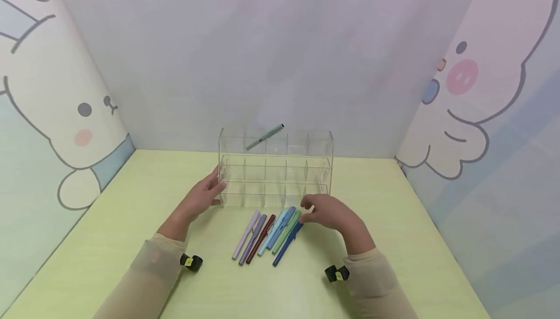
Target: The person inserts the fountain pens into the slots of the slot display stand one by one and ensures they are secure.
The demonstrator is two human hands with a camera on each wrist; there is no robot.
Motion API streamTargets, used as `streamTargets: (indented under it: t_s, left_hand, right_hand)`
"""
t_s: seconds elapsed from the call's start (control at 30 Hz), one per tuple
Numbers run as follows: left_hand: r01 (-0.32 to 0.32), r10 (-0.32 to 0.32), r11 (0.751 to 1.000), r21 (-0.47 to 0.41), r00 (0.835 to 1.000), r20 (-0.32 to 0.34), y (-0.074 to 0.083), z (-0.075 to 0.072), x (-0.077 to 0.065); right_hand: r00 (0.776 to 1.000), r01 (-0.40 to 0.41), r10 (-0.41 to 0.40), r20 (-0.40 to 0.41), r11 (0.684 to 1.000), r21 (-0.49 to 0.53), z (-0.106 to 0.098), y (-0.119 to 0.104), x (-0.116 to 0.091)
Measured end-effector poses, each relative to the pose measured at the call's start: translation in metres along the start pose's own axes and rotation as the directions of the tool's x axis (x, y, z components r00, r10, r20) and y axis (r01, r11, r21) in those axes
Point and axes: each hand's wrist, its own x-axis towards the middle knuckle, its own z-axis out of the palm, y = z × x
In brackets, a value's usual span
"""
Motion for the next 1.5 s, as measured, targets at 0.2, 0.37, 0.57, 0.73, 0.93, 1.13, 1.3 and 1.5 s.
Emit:
streamTargets:
  t_s: [0.2, 0.37, 0.57, 0.73, 0.93, 1.13, 1.3, 1.5]
  left_hand:
    - [0.003, -0.003, 1.0, 0.001, 1.0, -0.008, 0.0, 0.001, -0.001]
    - [0.011, -0.011, 1.0, 0.0, 1.0, -0.017, 0.0, 0.001, -0.001]
    - [0.003, -0.003, 1.0, 0.006, 1.0, -0.01, 0.0, 0.001, -0.002]
    - [0.007, -0.007, 1.0, 0.001, 1.0, -0.012, -0.002, 0.001, -0.001]
    - [-0.005, 0.005, 1.0, 0.003, 1.0, -0.008, -0.003, 0.001, -0.001]
    - [-0.014, 0.014, 1.0, 0.004, 1.0, -0.003, -0.001, 0.001, -0.001]
    - [-0.011, 0.011, 1.0, 0.005, 1.0, -0.011, -0.001, 0.001, -0.001]
    - [-0.009, 0.009, 1.0, -0.004, 1.0, -0.005, -0.003, 0.001, -0.001]
  right_hand:
    - [0.999, 0.029, -0.025, 0.043, 0.996, -0.087, 0.015, 0.003, 0.007]
    - [0.997, 0.057, -0.051, 0.051, 0.991, -0.12, 0.024, 0.001, 0.01]
    - [0.998, 0.031, -0.023, 0.053, 0.988, -0.149, 0.033, 0.001, 0.011]
    - [0.996, 0.08, -0.069, 0.054, 0.972, -0.219, 0.038, 0.004, 0.013]
    - [0.994, 0.102, -0.093, 0.053, 0.968, -0.228, 0.034, 0.006, 0.012]
    - [0.99, 0.115, -0.105, 0.093, 0.988, -0.102, 0.018, 0.009, 0.002]
    - [0.982, 0.155, -0.156, 0.11, 0.988, 0.017, 0.002, 0.012, -0.005]
    - [0.974, 0.181, -0.202, 0.106, 0.967, 0.182, -0.007, 0.018, -0.009]
